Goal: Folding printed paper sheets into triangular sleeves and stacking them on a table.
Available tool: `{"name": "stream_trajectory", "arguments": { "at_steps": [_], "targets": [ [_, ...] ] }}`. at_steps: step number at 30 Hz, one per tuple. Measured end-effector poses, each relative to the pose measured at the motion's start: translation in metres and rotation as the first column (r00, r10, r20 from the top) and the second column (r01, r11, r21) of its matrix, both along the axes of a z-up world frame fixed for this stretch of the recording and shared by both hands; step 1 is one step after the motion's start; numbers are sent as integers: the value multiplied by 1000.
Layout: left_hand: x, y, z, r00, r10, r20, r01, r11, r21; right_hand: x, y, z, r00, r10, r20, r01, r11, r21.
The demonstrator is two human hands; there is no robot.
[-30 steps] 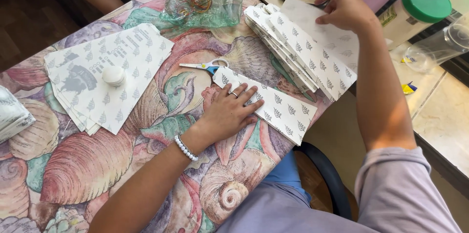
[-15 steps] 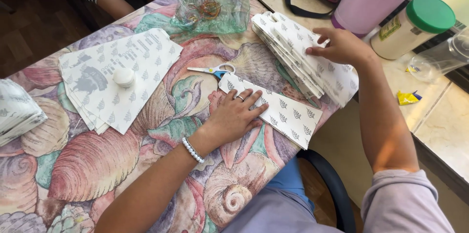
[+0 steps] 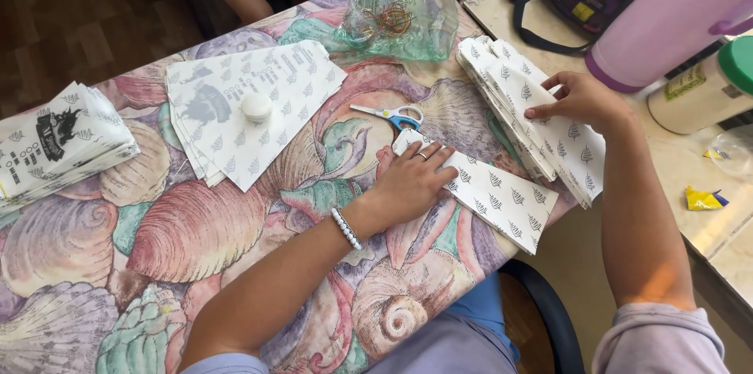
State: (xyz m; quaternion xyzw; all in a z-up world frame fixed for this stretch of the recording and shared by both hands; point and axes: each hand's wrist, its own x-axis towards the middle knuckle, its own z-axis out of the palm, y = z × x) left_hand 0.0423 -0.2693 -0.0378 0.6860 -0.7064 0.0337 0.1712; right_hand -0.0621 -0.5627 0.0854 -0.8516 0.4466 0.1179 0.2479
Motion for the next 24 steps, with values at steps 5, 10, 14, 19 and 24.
{"name": "stream_trajectory", "arguments": {
  "at_steps": [5,10,14,19,24],
  "targets": [
    [5,-1,-6,999,16,44,-11,993,-119,-13,-10,9,983,38,181,-57,993,104],
    [12,0,-3,996,-62,-64,59,997,-56,-35,24,52,864,71,498,-239,929,282],
    [27,5,-1,936,-111,-335,120,993,6,-26,67,56,875,259,408,-394,872,291],
    [70,33,49,822,160,-547,-206,978,-23,-13,112,-9,845,450,288,-518,822,237],
    [50,47,78,865,-87,-495,32,992,-119,-19,131,-51,689,699,191,-657,713,-244]
  ]
}}
